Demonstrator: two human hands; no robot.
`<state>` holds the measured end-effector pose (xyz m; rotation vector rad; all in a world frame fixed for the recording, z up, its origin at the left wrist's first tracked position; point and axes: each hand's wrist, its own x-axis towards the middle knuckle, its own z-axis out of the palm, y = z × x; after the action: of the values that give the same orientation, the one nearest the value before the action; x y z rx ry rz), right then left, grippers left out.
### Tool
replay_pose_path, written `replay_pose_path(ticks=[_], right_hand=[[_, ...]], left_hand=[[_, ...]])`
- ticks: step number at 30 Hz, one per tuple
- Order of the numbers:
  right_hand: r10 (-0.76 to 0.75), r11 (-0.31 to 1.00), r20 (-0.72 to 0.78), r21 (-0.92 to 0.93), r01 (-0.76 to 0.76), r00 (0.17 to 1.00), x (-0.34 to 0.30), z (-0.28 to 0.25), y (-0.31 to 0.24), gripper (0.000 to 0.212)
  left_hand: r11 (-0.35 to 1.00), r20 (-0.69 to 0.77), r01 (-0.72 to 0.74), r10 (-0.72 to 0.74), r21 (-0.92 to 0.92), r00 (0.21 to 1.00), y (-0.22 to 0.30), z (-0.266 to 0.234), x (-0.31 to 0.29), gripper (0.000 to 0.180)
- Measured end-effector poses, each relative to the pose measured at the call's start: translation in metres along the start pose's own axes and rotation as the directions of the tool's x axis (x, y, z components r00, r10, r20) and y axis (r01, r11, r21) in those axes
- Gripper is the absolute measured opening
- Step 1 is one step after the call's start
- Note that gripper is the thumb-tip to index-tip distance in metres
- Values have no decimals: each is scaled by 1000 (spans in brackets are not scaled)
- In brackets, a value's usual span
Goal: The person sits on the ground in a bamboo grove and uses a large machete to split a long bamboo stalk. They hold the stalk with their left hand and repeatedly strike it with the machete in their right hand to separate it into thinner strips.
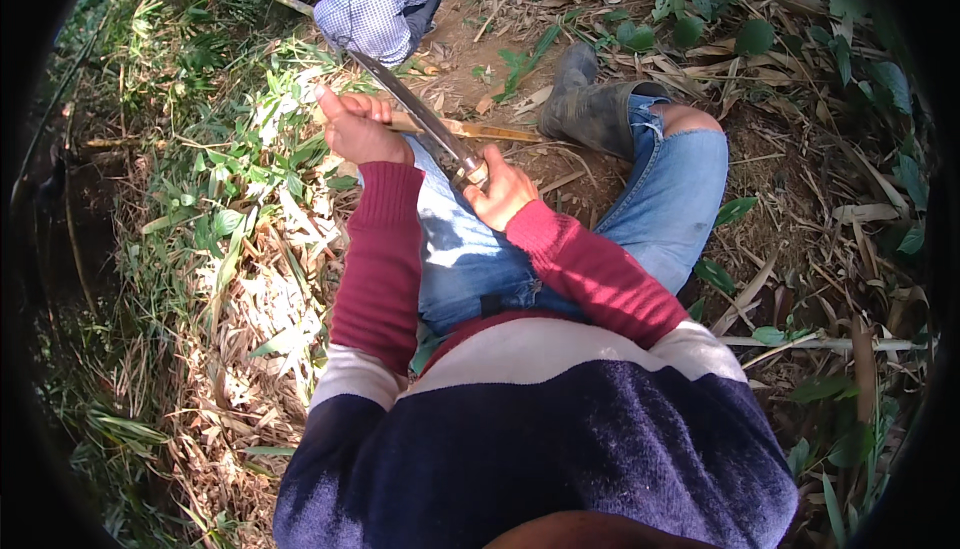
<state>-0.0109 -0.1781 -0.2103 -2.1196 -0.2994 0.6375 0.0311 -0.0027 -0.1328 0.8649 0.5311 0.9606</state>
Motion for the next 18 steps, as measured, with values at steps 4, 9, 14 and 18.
replay_pose_path(ticks=[4, 9, 14, 18], right_hand=[[211, 977, 0, -24, -211, 977, 23, 3, 42, 51], [160, 985, 41, 53, -162, 986, 5, -6, 2, 54], [320, 947, 41, -32, -319, 947, 6, -10, 18, 57], [296, 954, -58, -39, -298, 953, 21, -7, 47, 58]], left_hand=[[997, 10, -23, 23, 71, 1000, -4, -10, 11, 53], [996, 61, -12, 6, 85, 998, -5, -7, 7, 51], [994, 116, -20, 7, 107, 993, -4, 6, -5, 52], [996, 108, -26, 17, 85, 994, -6, 18, -13, 53]])
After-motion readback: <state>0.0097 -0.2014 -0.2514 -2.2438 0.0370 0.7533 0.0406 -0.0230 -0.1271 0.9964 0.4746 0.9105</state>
